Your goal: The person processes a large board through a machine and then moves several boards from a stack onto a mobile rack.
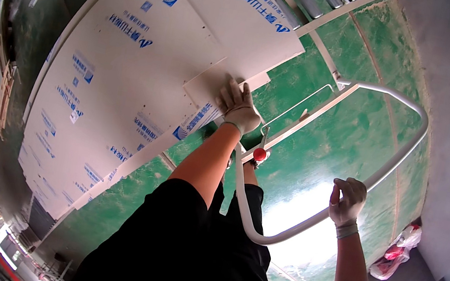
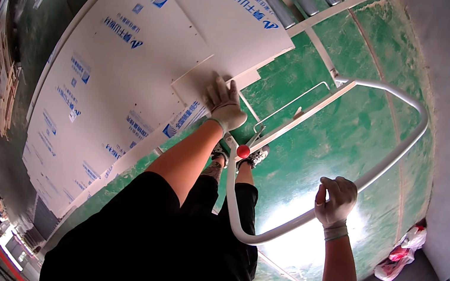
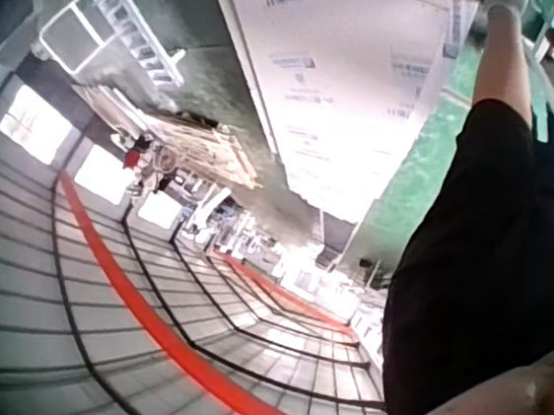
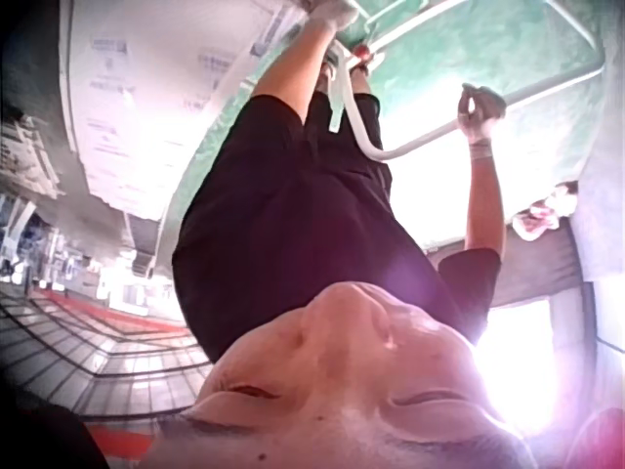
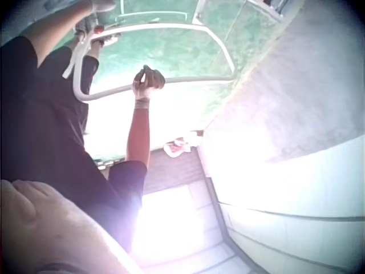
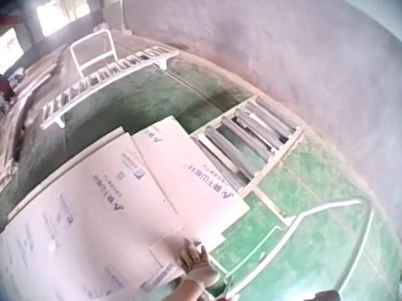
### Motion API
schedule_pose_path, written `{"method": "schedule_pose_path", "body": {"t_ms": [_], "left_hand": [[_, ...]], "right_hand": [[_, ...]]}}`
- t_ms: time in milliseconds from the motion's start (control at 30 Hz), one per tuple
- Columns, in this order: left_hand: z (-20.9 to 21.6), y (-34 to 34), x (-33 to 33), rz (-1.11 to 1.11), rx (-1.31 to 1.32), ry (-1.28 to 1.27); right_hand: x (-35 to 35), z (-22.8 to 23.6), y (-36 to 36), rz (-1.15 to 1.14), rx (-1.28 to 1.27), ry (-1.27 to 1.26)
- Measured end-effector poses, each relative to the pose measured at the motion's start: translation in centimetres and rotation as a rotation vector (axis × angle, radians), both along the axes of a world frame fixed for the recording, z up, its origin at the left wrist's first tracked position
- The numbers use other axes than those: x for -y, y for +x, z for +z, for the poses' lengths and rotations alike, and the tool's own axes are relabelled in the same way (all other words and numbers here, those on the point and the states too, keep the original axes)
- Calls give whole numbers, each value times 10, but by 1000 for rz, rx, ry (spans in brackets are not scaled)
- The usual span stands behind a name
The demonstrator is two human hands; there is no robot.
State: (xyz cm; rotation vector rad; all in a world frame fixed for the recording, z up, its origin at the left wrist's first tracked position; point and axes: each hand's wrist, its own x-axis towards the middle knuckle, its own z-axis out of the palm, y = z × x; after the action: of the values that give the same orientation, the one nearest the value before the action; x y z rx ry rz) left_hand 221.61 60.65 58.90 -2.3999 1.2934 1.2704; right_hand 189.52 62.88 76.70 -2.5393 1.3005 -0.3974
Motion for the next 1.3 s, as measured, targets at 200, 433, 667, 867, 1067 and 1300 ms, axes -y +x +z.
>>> {"method": "schedule_pose_path", "body": {"t_ms": [200,433,667,867,1067,1300], "left_hand": [[41,64,-35,-33,-384,-460],[-10,239,-291,255,322,-474],[-4,283,-428,501,474,117],[12,296,-431,438,443,228],[79,322,-430,357,225,274],[91,343,-460,320,22,152]], "right_hand": [[-36,8,10,-9,28,-77],[-91,30,30,25,31,-95],[-163,27,60,37,-13,-91],[-232,3,81,132,51,-127],[-306,-4,109,40,-102,-28],[-359,-7,149,72,-127,44]]}}
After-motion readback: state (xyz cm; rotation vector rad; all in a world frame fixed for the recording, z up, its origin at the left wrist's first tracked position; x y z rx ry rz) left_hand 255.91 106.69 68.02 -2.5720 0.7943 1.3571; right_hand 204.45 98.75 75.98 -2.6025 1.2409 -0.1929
